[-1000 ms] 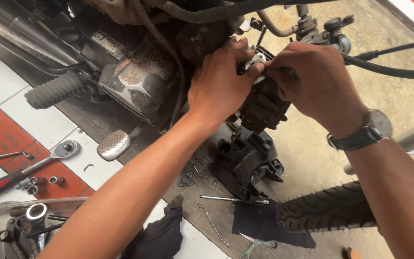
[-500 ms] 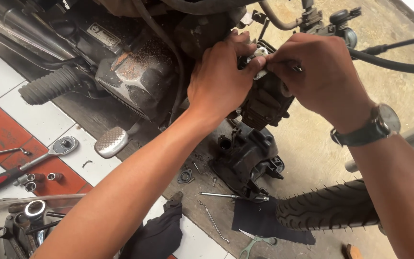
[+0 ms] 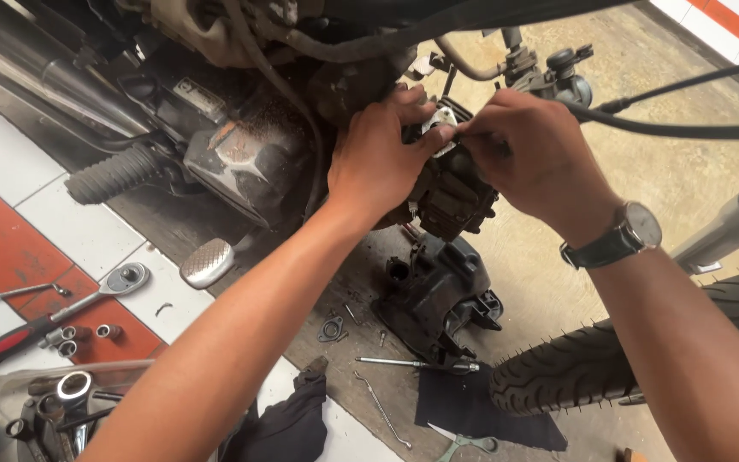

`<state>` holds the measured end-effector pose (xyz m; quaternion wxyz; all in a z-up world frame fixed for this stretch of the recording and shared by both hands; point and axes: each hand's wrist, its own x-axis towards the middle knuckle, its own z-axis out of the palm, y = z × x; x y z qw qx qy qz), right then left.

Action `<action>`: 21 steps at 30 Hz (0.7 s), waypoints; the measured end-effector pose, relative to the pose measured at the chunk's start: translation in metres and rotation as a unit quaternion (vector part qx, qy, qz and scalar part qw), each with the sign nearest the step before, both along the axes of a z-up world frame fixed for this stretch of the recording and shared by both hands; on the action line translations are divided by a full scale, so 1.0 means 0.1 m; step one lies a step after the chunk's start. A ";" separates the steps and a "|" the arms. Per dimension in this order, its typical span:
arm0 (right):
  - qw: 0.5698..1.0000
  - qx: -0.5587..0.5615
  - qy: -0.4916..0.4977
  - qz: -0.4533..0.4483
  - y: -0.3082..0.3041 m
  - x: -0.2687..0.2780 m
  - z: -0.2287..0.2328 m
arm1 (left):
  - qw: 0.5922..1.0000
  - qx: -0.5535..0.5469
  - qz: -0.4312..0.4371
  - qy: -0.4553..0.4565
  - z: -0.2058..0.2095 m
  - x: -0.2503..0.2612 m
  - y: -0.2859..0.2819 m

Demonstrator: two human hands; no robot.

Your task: Cleaning and inspecting components of a motorcycle engine cylinder head.

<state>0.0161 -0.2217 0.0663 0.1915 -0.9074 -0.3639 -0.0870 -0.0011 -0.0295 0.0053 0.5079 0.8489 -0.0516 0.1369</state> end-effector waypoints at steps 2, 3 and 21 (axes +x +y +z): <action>1.000 0.008 0.000 -0.007 0.04 -0.03 0.03 | 1.000 0.000 0.009 0.007 0.04 0.00 0.00; 1.000 0.010 0.003 -0.011 0.05 -0.04 0.03 | 0.999 0.000 0.014 0.029 0.05 -0.01 0.00; 0.999 -0.015 0.030 -0.011 0.03 0.10 0.06 | 0.998 0.001 0.026 0.050 0.07 -0.03 -0.02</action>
